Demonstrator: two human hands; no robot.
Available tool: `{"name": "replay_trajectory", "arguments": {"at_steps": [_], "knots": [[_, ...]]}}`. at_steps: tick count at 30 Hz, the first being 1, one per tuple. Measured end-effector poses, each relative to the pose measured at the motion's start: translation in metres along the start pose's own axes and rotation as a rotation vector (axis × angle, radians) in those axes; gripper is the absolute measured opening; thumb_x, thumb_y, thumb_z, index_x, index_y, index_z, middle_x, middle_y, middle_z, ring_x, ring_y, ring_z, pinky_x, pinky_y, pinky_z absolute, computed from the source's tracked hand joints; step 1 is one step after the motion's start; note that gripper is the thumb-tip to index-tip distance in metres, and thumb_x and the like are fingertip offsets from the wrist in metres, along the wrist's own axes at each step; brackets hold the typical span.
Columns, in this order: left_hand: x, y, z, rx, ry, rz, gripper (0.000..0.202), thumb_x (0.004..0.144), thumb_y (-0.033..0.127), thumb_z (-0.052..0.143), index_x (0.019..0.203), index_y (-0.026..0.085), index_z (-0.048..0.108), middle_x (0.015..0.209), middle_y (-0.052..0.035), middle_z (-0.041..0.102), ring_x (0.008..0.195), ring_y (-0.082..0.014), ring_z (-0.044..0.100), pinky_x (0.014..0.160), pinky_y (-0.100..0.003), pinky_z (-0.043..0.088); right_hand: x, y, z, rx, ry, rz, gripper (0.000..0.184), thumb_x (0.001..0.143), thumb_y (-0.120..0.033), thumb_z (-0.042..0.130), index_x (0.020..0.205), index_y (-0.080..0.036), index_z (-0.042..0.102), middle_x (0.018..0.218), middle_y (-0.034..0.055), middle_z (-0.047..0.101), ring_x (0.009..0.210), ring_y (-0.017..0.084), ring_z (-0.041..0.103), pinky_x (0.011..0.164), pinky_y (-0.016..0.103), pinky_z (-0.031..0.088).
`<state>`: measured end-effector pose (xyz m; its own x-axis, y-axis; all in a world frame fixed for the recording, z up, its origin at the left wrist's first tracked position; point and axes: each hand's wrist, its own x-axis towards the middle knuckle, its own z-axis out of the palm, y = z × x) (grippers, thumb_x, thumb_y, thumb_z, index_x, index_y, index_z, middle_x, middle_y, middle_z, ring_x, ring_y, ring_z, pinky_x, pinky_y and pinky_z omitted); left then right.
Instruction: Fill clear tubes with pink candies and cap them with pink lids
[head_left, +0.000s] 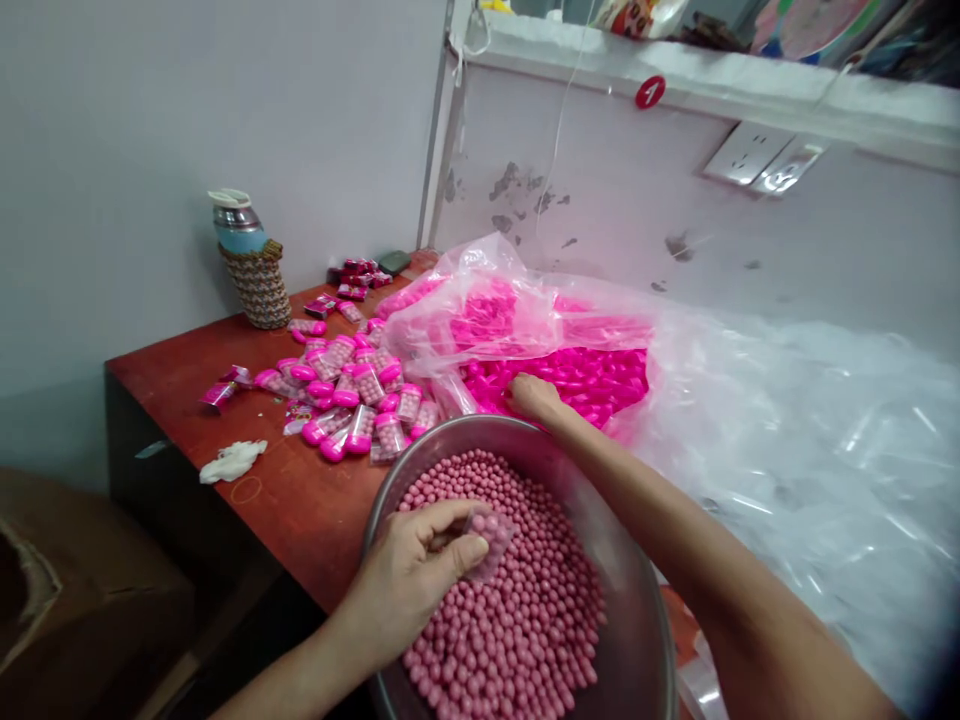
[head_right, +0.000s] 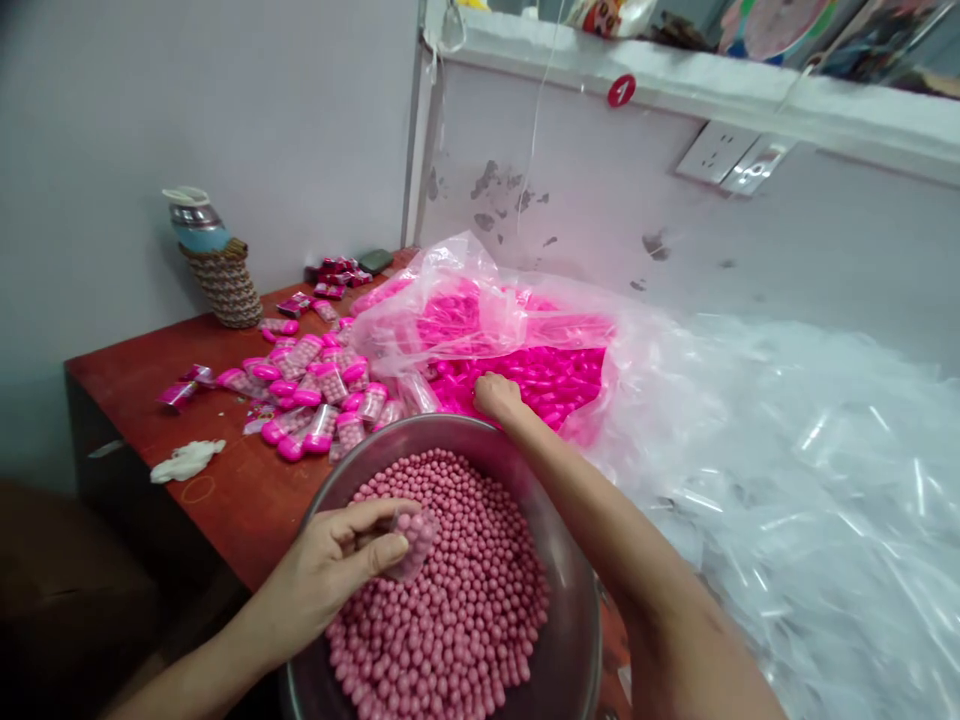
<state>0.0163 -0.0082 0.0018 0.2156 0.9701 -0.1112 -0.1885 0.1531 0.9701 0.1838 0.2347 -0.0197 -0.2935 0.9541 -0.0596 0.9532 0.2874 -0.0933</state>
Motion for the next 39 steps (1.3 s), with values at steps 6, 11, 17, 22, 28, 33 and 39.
{"name": "replay_trajectory", "arguments": {"at_steps": [6,11,17,22,28,33,39], "knots": [[0.001,0.003,0.000,0.004,-0.003,0.037,0.028,0.081,0.024,0.054,0.106,0.018,0.063,0.094,-0.0038,0.067,0.087,-0.0160,0.061,0.078,-0.025,0.049,-0.026,0.007,-0.029,0.234,0.165,-0.024,0.023,0.076,-0.035,0.055,0.086,-0.015,0.057,0.082,0.0061,0.065,0.076,0.018,0.060,0.063,0.026,0.044],[-0.001,0.006,0.000,0.103,0.066,0.094,0.026,0.080,0.019,0.053,0.104,0.016,0.064,0.097,-0.0040,0.068,0.088,-0.0147,0.061,0.079,-0.023,0.047,-0.101,-0.020,-0.056,1.068,0.037,-0.262,0.031,0.063,-0.037,0.072,0.075,-0.018,0.050,0.060,-0.0034,0.058,0.051,0.011,0.054,0.047,0.023,0.043],[-0.008,0.008,0.001,0.427,0.089,0.183,0.026,0.080,0.020,0.052,0.103,0.018,0.064,0.095,-0.0024,0.068,0.085,-0.0156,0.059,0.076,-0.023,0.043,-0.176,-0.049,-0.053,0.950,-0.013,-0.460,0.018,0.070,-0.028,0.068,0.080,-0.017,0.057,0.075,0.0013,0.062,0.064,0.012,0.057,0.057,0.025,0.046],[-0.018,0.013,0.007,0.583,0.019,0.279,0.021,0.083,0.019,0.047,0.088,0.017,0.068,0.076,-0.0010,0.067,0.071,-0.0140,0.058,0.068,-0.022,0.041,-0.193,-0.050,-0.052,0.710,-0.033,-0.516,0.020,0.070,-0.032,0.068,0.075,-0.018,0.054,0.064,-0.0013,0.058,0.055,0.010,0.052,0.049,0.021,0.040],[-0.022,0.009,0.008,0.575,0.062,0.323,0.022,0.082,0.020,0.049,0.094,0.018,0.068,0.085,-0.0024,0.069,0.078,-0.0154,0.061,0.073,-0.022,0.043,-0.202,-0.052,-0.048,0.689,-0.031,-0.575,0.021,0.076,-0.035,0.062,0.084,-0.019,0.052,0.068,-0.0009,0.055,0.057,0.010,0.048,0.052,0.021,0.039],[-0.026,0.003,0.007,0.621,0.082,0.337,0.022,0.082,0.018,0.049,0.094,0.019,0.068,0.082,-0.0036,0.069,0.079,-0.0163,0.062,0.074,-0.024,0.044,-0.212,-0.056,-0.041,0.446,0.044,-0.716,0.012,0.084,-0.026,0.052,0.076,-0.018,0.049,0.068,-0.0002,0.050,0.061,0.011,0.046,0.056,0.022,0.035],[-0.025,-0.006,0.005,0.760,0.064,0.410,0.028,0.081,0.010,0.045,0.099,0.019,0.066,0.080,-0.0042,0.068,0.077,-0.0166,0.061,0.072,-0.025,0.044,-0.214,-0.064,-0.040,0.234,0.095,-0.788,0.013,0.086,-0.024,0.047,0.076,-0.017,0.048,0.067,0.0011,0.049,0.060,0.012,0.045,0.054,0.023,0.033]]}}
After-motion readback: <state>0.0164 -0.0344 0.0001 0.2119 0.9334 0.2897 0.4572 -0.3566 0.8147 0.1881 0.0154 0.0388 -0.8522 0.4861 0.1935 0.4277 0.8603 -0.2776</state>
